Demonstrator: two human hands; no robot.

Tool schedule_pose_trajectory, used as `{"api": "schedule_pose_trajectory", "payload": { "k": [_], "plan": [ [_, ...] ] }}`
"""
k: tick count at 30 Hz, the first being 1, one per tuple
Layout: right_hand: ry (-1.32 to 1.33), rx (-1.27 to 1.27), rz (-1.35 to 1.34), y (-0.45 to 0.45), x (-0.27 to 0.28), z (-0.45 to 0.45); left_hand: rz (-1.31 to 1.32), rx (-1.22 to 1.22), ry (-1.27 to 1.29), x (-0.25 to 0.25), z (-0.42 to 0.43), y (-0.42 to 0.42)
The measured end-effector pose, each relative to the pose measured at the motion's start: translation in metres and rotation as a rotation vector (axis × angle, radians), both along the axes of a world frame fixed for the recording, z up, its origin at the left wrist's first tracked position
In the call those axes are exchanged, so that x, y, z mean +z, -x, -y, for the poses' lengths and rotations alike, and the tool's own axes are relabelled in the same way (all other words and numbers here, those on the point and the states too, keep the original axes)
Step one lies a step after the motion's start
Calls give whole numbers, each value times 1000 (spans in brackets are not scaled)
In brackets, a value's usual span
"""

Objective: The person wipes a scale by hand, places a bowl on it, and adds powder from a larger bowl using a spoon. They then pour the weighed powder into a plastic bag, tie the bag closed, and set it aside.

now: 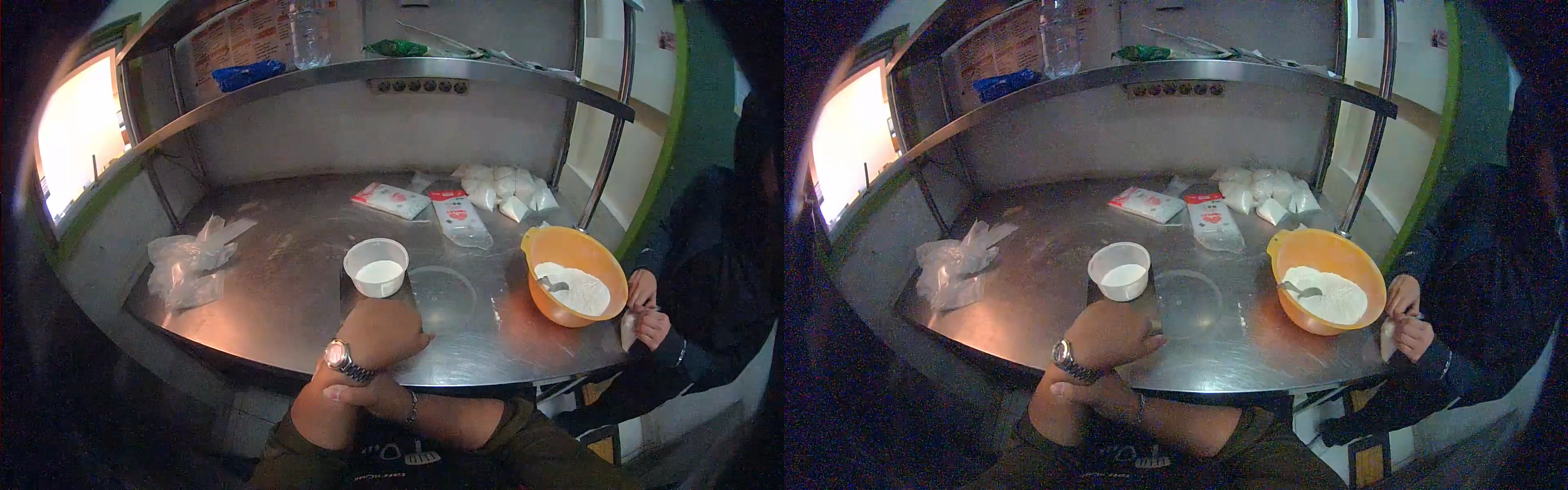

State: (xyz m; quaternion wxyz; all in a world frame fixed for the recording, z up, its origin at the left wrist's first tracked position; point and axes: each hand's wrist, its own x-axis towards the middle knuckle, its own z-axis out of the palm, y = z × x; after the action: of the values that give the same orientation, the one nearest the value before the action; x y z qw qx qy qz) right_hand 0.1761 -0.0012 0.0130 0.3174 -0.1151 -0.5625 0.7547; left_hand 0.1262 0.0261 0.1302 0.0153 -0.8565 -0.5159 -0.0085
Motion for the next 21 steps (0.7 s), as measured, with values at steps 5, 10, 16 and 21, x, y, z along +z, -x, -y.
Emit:
{"api": "schedule_pose_trajectory", "payload": {
  "k": [5,10,16,21],
  "plan": [
    [-113,-100,-25,0,6,4,56,-41,-83,-13,-4,3],
    [-59,-90,-33,0,7,6,27,-5,-171,2,1,-2],
    [34,-65,-110,-4,23,10,355,-213,-751,0,-4,-3],
    [-168,-87,9,-8,19,6,483,-445,-935,3,4,-3]
  ]
}}
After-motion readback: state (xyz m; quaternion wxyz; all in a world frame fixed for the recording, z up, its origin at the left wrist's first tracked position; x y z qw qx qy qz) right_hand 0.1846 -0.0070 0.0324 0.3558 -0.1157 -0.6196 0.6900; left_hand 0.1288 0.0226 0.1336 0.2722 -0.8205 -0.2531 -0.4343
